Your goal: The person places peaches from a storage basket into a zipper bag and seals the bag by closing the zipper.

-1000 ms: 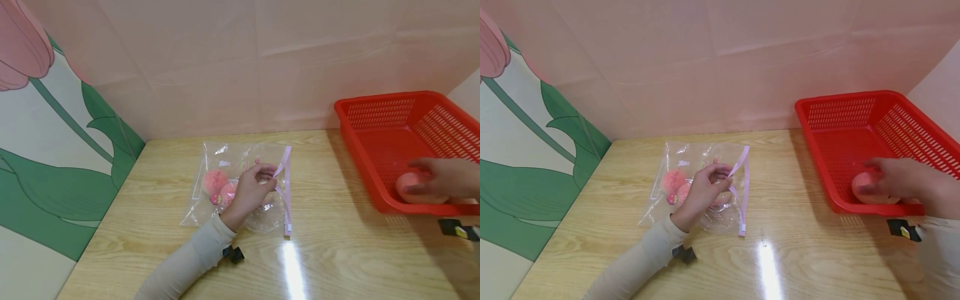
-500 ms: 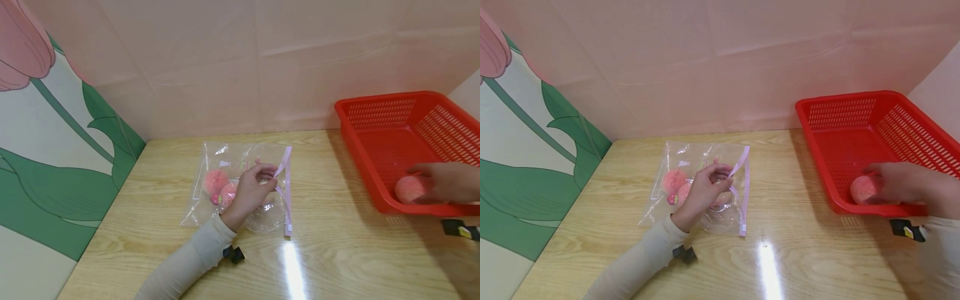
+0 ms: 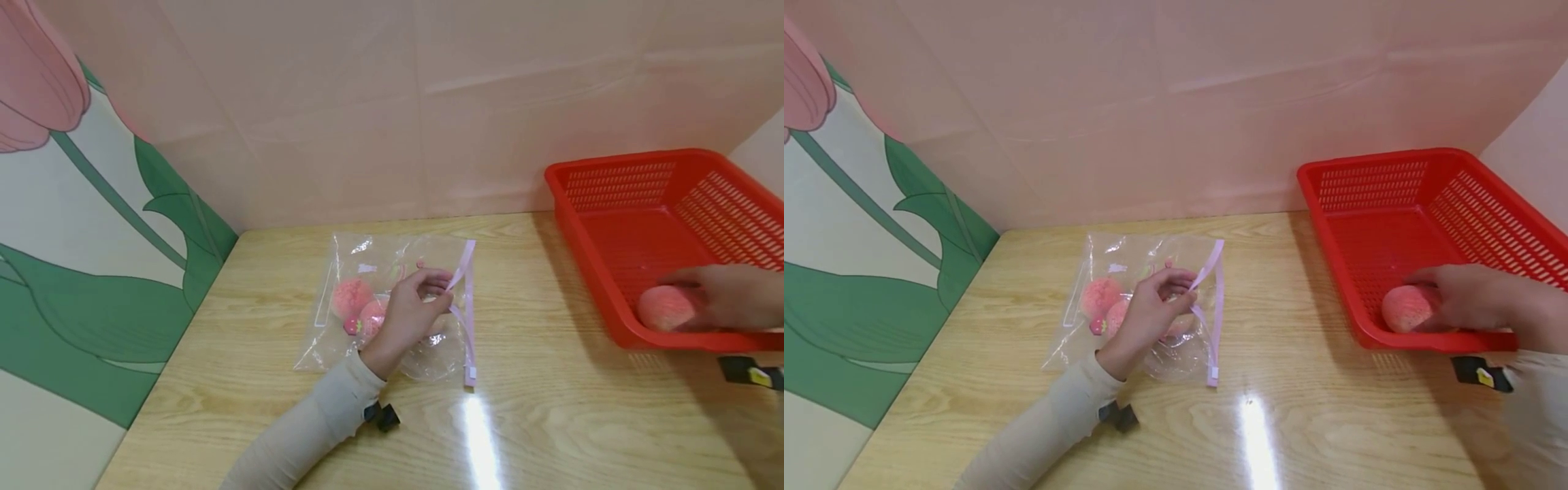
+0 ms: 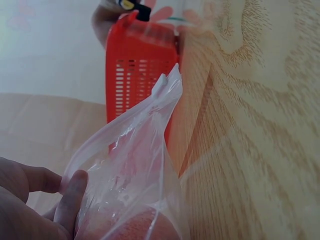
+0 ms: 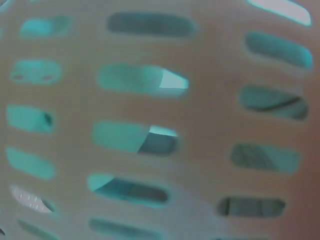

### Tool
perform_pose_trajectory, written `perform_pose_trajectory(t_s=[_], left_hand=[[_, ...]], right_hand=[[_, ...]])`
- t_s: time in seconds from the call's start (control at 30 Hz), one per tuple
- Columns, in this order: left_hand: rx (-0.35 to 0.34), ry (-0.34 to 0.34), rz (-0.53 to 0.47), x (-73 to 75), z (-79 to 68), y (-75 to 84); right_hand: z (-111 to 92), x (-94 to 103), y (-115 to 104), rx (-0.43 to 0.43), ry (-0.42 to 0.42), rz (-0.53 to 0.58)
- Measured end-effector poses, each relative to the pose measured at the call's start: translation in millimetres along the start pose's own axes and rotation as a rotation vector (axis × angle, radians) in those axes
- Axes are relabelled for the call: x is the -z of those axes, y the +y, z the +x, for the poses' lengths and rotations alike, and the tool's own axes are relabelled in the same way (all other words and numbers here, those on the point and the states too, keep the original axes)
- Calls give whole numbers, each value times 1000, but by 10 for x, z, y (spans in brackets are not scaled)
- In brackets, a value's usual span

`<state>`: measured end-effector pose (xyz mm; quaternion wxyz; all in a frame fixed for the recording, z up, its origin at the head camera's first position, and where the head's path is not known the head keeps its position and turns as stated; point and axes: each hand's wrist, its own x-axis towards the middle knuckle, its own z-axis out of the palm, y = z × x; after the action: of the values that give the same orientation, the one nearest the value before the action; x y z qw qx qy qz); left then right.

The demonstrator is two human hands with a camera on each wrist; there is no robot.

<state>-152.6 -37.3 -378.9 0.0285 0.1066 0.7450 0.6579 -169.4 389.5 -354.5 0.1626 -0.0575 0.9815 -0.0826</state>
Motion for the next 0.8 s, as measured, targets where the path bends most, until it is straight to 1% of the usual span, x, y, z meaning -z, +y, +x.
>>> perform_pose_trajectory(t_s=[0.17,0.2,0.3,0.4,0.5,0.6,0.8], left_hand=[[8,1,11,-10,3,-5],[9,0,9,-11,3,-8],[11,-4,1,-13,2,-11],[5,-5,-2,-12,-1,-11],[0,-1,0,-9,-5,-11],[0,0,7,-2,-4,-14],[-26,-4,12,5,-7,-9]], right_hand=[[-2,-11,-27,12,24,50],[-3,-10,-31,8,17,54],[-2,-7,-39,-27,9,90],[-5,16,-34,-60,3,95],[-10,52,-48,-46,28,105],[-18,94,-95,-22,79,92],[-16,139,-176,-3,136,72]])
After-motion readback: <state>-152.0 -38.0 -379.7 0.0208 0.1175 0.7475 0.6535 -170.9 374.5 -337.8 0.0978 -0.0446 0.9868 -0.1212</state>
